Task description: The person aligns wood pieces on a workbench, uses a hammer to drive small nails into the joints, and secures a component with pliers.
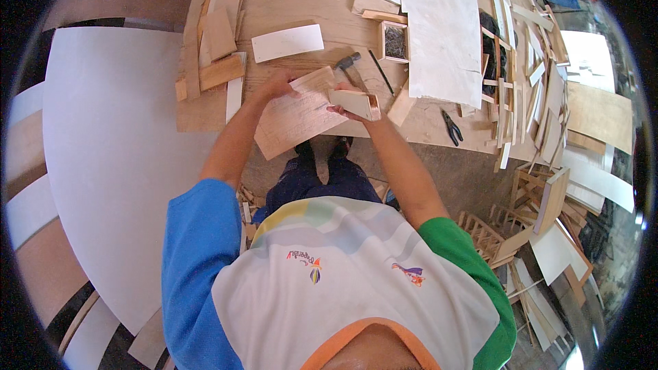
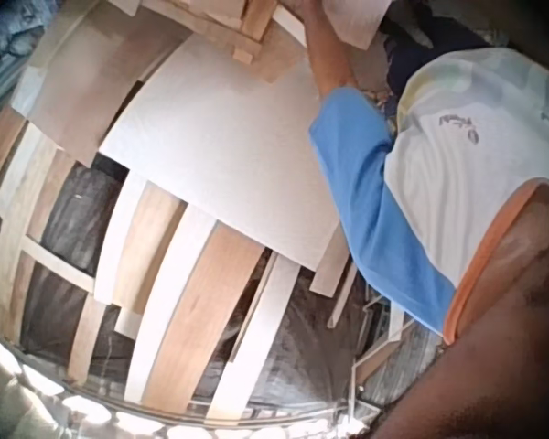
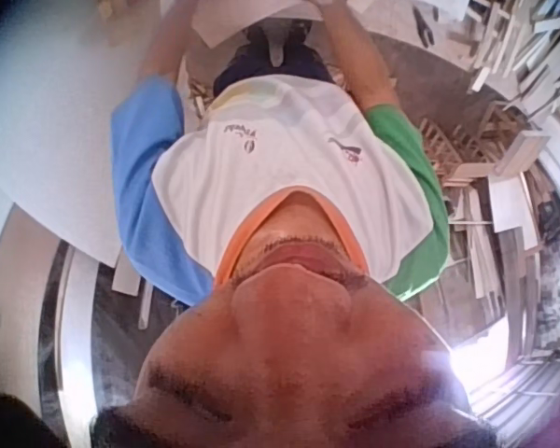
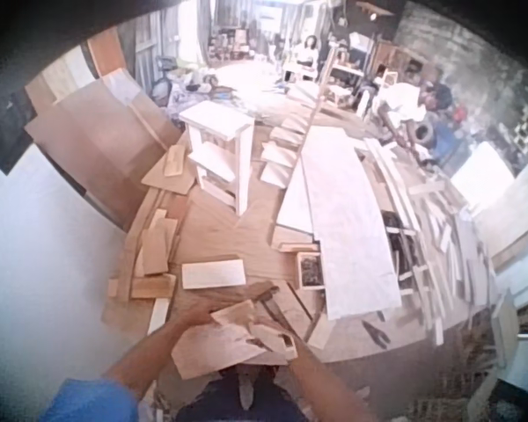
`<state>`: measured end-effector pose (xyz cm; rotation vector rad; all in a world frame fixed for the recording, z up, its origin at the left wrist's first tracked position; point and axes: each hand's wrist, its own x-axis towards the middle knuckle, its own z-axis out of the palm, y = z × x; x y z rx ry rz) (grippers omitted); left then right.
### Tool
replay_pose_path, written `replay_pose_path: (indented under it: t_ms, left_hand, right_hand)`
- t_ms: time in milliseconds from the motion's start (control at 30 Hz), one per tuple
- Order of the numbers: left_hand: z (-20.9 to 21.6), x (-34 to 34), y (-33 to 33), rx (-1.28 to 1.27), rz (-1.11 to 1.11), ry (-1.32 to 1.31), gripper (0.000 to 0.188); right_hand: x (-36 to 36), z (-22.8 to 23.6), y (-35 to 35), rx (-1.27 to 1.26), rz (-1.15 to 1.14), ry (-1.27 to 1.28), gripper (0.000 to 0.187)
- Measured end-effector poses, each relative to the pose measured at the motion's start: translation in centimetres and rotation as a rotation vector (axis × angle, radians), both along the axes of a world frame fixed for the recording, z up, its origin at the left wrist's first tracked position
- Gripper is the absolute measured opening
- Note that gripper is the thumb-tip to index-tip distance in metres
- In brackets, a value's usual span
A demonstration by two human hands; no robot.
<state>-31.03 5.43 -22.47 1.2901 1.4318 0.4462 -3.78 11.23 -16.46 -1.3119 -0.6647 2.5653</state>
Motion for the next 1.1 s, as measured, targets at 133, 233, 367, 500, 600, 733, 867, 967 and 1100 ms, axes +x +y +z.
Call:
replay_pose_path:
  t_ms: [133, 233, 367, 500, 600, 733, 867, 967, 1100]
  left_hand:
    - [10.2, 1.8, -1.0, -0.135, 0.19, -0.057, 0.053]
    - [11.6, 1.7, -1.3, 0.018, 0.228, 0.017, 0.054]
    - [16.6, 1.5, -0.9, 0.231, 0.204, 0.17, 0.056]
    - [21.1, 1.5, -1.0, 0.467, 0.282, 0.304, 0.055]
    - [26.0, 3.6, -1.2, 0.542, 0.288, 0.48, 0.052]
    - [27.9, 4.4, -1.5, 0.693, 0.271, 0.52, 0.05]
    - [27.2, 5.4, -2.1, 0.987, 0.261, 0.54, 0.048]
    - [27.5, 6.3, -2.8, 1.021, 0.278, 0.59, 0.046]
    - [27.5, 6.6, -3.2, 1.073, 0.243, 0.628, 0.044]
  right_hand:
    - [0.5, 5.4, 0.2, 0.036, 0.236, -0.181, 0.036]
    - [0.6, 7.2, -0.4, 0.231, 0.265, -0.19, 0.04]
    - [0.6, 8.7, 0.1, 0.521, 0.228, -0.142, 0.05]
    - [-0.5, 8.7, 1.9, 0.869, 0.167, -0.082, 0.055]
    - [-1.4, 8.6, 3.1, 1.066, 0.069, -0.006, 0.056]
    - [-1.6, 12.9, 3.1, 1.008, 0.013, 0.007, 0.055]
    - [-1.8, 11.7, 3.9, 1.185, -0.146, 0.289, 0.057]
    - [-1.7, 11.5, 4.0, 1.207, -0.127, 0.309, 0.059]
    - [-1.3, 12.1, 3.1, 1.132, -0.163, 0.429, 0.044]
